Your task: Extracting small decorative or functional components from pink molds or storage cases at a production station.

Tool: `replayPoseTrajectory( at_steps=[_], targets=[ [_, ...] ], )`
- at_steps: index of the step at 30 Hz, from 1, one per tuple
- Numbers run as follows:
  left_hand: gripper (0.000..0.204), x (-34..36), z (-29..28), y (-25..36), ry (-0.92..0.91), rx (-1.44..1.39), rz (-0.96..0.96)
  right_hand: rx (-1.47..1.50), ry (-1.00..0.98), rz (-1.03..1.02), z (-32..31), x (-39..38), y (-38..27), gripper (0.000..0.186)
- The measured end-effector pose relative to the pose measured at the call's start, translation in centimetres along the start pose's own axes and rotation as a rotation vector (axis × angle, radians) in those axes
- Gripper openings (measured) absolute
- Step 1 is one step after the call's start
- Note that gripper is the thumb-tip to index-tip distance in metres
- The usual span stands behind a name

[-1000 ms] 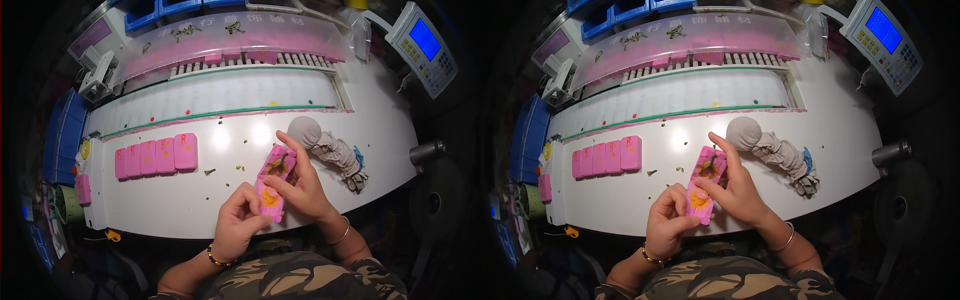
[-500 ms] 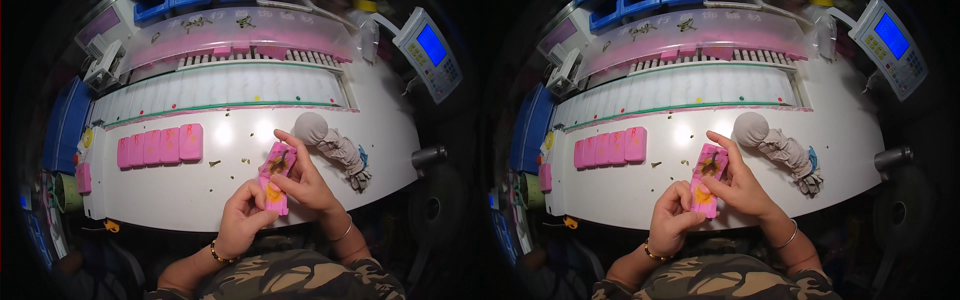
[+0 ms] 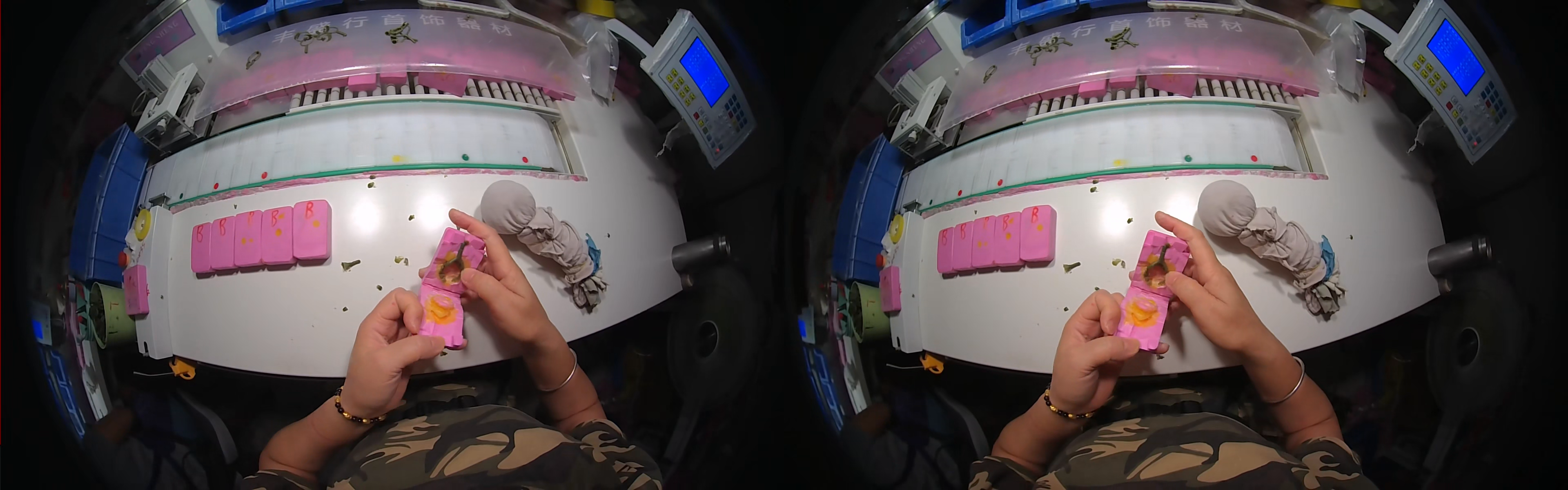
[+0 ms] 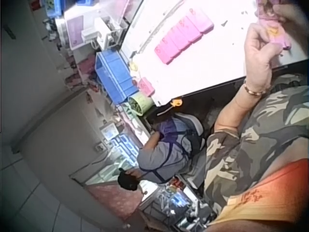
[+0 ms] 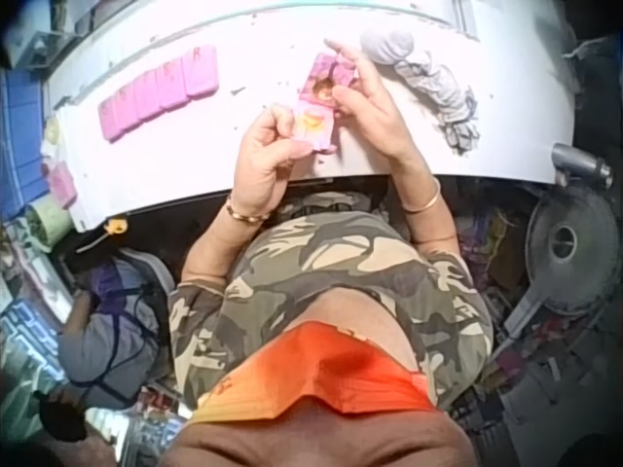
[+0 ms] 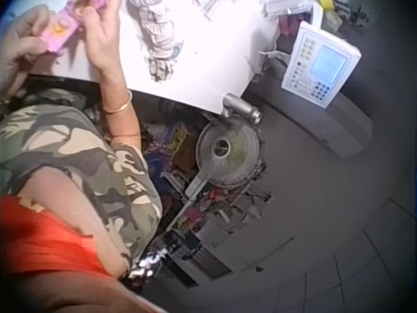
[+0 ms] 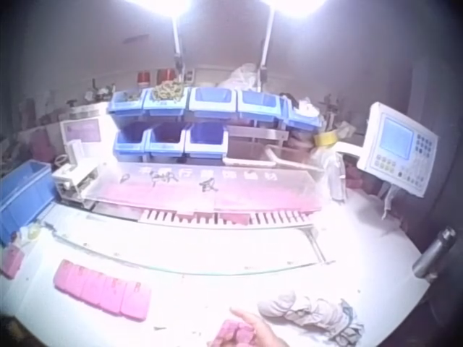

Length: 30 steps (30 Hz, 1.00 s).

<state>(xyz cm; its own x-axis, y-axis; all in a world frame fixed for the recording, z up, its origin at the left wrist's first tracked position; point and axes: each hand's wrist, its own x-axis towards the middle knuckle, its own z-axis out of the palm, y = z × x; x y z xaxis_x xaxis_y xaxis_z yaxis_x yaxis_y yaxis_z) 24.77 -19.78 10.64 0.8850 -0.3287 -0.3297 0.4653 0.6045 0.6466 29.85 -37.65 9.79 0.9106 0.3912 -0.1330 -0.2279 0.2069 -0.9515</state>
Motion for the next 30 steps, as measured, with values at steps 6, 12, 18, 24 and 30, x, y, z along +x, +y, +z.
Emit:
replayPoseTrajectory(
  at_steps=[6, 12, 18, 24, 30],
  targets=[
    [0.027, 0.2, 0.0, 0.1, -0.038, -0.102, 0.012, 0.074, 0.011, 0.051, -0.5, 0.2, 0.5, 0.057],
    [0.026, 0.1, -0.8, -0.2, -0.082, 0.021, 0.030, 0.096, 0.034, 0.091, -0.5, 0.1, 0.5, 0.057],
    [0.027, -0.1, -0.6, -0.3, -0.060, 0.065, 0.023, 0.127, 0.051, 0.005, -0.2, 0.2, 1.0, 0.056],
    [0.027, -0.1, -1.0, -0.3, -0.054, 0.052, 0.001, 0.168, 0.061, 0.089, -0.2, 0.1, 0.9, 0.054],
    [0.026, 0.0, -0.7, 0.1, -0.073, 0.030, 0.029, 0.231, 0.127, 0.123, 0.0, 0.3, 0.8, 0.053]
  ],
)
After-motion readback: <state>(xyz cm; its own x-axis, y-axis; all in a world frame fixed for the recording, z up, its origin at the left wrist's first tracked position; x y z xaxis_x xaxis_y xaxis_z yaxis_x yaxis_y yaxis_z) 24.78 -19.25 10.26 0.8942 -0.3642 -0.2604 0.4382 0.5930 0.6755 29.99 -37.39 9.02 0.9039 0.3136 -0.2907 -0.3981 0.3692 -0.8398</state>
